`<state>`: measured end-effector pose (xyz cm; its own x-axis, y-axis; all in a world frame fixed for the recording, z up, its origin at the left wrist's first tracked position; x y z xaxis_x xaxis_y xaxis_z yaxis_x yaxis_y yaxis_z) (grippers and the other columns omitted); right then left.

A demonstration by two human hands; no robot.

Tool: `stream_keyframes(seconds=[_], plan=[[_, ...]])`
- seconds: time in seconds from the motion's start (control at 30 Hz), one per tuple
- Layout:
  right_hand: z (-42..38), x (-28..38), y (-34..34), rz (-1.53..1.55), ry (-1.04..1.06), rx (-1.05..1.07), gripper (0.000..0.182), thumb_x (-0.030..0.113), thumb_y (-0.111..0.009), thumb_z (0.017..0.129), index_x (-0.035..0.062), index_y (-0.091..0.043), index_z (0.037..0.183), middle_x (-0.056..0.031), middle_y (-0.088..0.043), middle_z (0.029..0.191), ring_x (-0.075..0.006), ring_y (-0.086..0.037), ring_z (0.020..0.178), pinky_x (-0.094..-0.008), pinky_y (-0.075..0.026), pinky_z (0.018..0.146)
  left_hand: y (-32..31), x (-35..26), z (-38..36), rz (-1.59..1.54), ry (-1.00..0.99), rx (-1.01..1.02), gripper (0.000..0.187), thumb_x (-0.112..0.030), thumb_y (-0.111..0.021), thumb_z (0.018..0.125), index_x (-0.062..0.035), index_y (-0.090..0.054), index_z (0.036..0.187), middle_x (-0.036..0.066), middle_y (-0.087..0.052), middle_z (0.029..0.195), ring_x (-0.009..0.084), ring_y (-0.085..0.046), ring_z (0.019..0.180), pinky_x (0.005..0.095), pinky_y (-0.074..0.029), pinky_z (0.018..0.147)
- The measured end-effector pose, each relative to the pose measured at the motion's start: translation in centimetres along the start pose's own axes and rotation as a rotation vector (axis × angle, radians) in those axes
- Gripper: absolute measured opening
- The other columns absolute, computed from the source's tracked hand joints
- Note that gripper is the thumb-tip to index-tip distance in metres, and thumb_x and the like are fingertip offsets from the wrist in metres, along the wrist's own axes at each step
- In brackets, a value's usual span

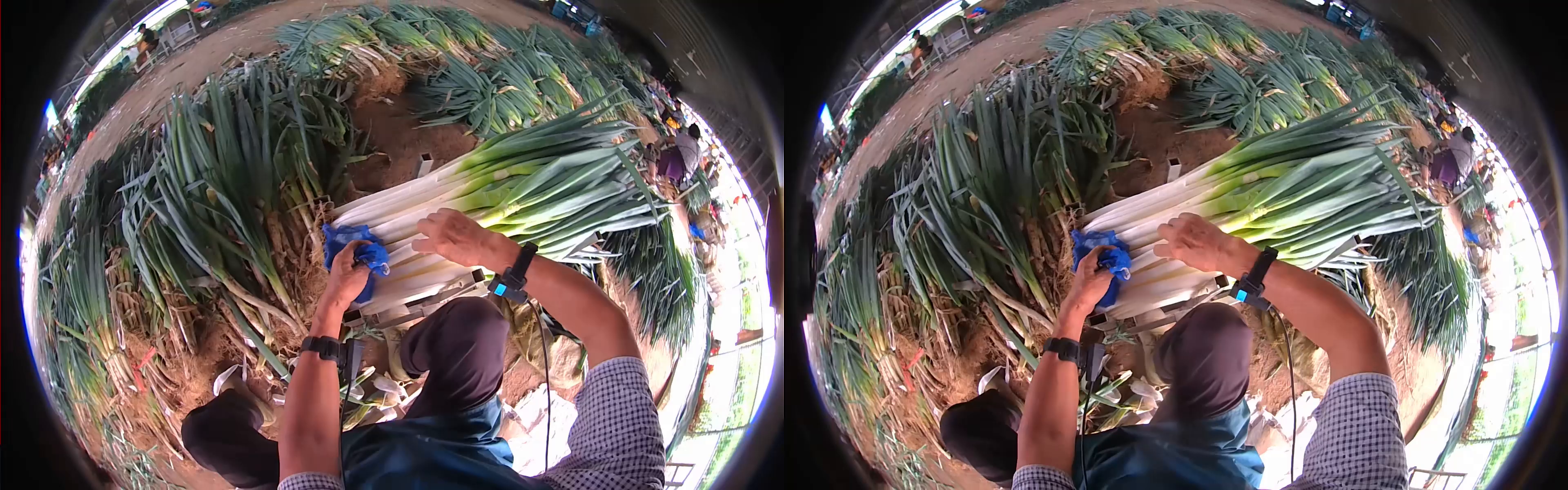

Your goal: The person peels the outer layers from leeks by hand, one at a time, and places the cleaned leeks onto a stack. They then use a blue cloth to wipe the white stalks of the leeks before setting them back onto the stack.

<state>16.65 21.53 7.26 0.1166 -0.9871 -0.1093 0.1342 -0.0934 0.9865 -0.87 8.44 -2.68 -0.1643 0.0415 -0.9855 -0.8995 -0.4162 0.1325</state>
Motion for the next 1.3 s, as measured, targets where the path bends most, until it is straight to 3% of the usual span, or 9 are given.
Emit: stream_keyframes(seconds=[0.3, 0.47, 0.6, 0.7, 0.77, 0.87, 0.97, 1.07, 1.3], plan=[[3.5, -1.7, 3.3, 0.653, -0.457, -0.294, 0.014, 0.014, -0.063, 0.093, 0.0010, -0.063, 0.095, -0.0184, -0.066, 0.084, -0.0345, -0.066, 0.080, -0.0410, -0.052, 0.072, 0.5, 1.6, -0.5, -0.604, -0.005, -0.043, 0.034, 0.009, -0.060, 0.089, -0.0033, -0.062, 0.120, -0.001, -0.064, 0.099, 0.0101, -0.060, 0.088, 0.0277, -0.052, 0.080], [4.7, -0.3, 8.8, 0.985, -0.614, -0.378, 0.013, 0.012, -0.062, 0.095, -0.0011, -0.063, 0.095, -0.0078, -0.064, 0.075, -0.0139, -0.061, 0.064, -0.0308, -0.050, 0.063, 3.7, -3.2, -2.4, -0.259, -0.007, -0.296, 0.038, 0.008, -0.064, 0.086, -0.0046, -0.064, 0.121, 0.002, -0.066, 0.105, 0.0115, -0.062, 0.093, 0.0267, -0.052, 0.084], [1.9, 3.1, 13.6, 0.291, -0.707, -0.719, 0.012, 0.011, -0.062, 0.091, -0.0002, -0.062, 0.093, -0.0094, -0.061, 0.071, -0.0246, -0.060, 0.058, -0.0309, -0.053, 0.060, 11.6, -5.8, -6.8, -0.122, 0.005, -0.449, 0.035, -0.005, -0.078, 0.080, -0.0052, -0.069, 0.114, 0.005, -0.072, 0.100, 0.0135, -0.066, 0.087, 0.0277, -0.054, 0.078], [3.4, 14.7, 5.0, 0.493, 0.062, 0.106, 0.012, 0.016, -0.062, 0.073, 0.0086, -0.059, 0.082, -0.0064, -0.061, 0.075, -0.0296, -0.064, 0.067, -0.0398, -0.053, 0.057, 17.0, -7.0, -9.7, 0.426, 0.253, -0.384, 0.044, -0.031, -0.073, 0.087, 0.0002, -0.066, 0.117, 0.013, -0.071, 0.100, 0.0234, -0.066, 0.090, 0.0360, -0.052, 0.083], [2.9, 16.0, 5.6, 0.313, 0.117, -0.071, 0.009, 0.015, -0.063, 0.079, 0.0088, -0.061, 0.086, -0.0066, -0.059, 0.081, -0.0245, -0.063, 0.076, -0.0393, -0.051, 0.061, 20.0, -2.6, -10.9, 0.691, 0.204, -0.332, 0.052, -0.030, -0.067, 0.092, 0.0035, -0.058, 0.130, 0.022, -0.065, 0.120, 0.0322, -0.063, 0.109, 0.0398, -0.048, 0.096], [0.8, 6.5, 5.8, 0.138, -0.158, -0.537, 0.022, 0.019, -0.066, 0.074, 0.0083, -0.058, 0.091, -0.0059, -0.058, 0.077, -0.0274, -0.064, 0.078, -0.0367, -0.052, 0.064, 22.5, 3.8, -12.0, 0.820, 0.270, -0.347, 0.046, -0.020, -0.066, 0.090, 0.0038, -0.059, 0.129, 0.024, -0.063, 0.124, 0.0358, -0.062, 0.115, 0.0420, -0.046, 0.099], [-5.2, -2.5, 6.7, -0.051, -0.470, -0.177, 0.038, 0.026, -0.071, 0.084, 0.0131, -0.065, 0.119, -0.0096, -0.063, 0.119, -0.0276, -0.056, 0.119, -0.0429, -0.042, 0.103, 19.9, 5.5, -11.5, 0.727, 0.329, -0.188, 0.044, -0.019, -0.067, 0.086, 0.0044, -0.061, 0.123, 0.024, -0.067, 0.114, 0.0385, -0.064, 0.108, 0.0438, -0.048, 0.096], [-11.7, -7.9, 6.5, -0.423, -0.439, -0.278, 0.036, 0.039, -0.071, 0.081, 0.0182, -0.071, 0.111, -0.0064, -0.065, 0.113, -0.0259, -0.057, 0.115, -0.0481, -0.039, 0.103, 15.4, 5.3, -10.9, 0.647, 0.407, -0.008, 0.044, -0.019, -0.069, 0.082, 0.0047, -0.063, 0.119, 0.024, -0.069, 0.105, 0.0412, -0.065, 0.101, 0.0460, -0.049, 0.092], [-17.0, -11.2, 7.3, -0.169, -0.623, -0.413, 0.029, 0.033, -0.072, 0.085, 0.0074, -0.071, 0.099, -0.0082, -0.065, 0.101, -0.0287, -0.057, 0.104, -0.0441, -0.042, 0.098, 2.9, -7.7, -6.2, 0.914, -0.290, -0.286, 0.021, -0.011, -0.058, 0.095, -0.0004, -0.065, 0.112, 0.018, -0.064, 0.109, 0.0363, -0.057, 0.104, 0.0469, -0.045, 0.091]])
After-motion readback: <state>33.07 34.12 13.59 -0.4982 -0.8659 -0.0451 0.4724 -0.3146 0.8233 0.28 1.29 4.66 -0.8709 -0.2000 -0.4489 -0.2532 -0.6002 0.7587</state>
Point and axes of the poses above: each hand's wrist, its own z-axis towards the middle knuckle, its own y-axis out of the back of the hand, x = y × z, the point moved 4 cm from there along z, towards the middle knuckle
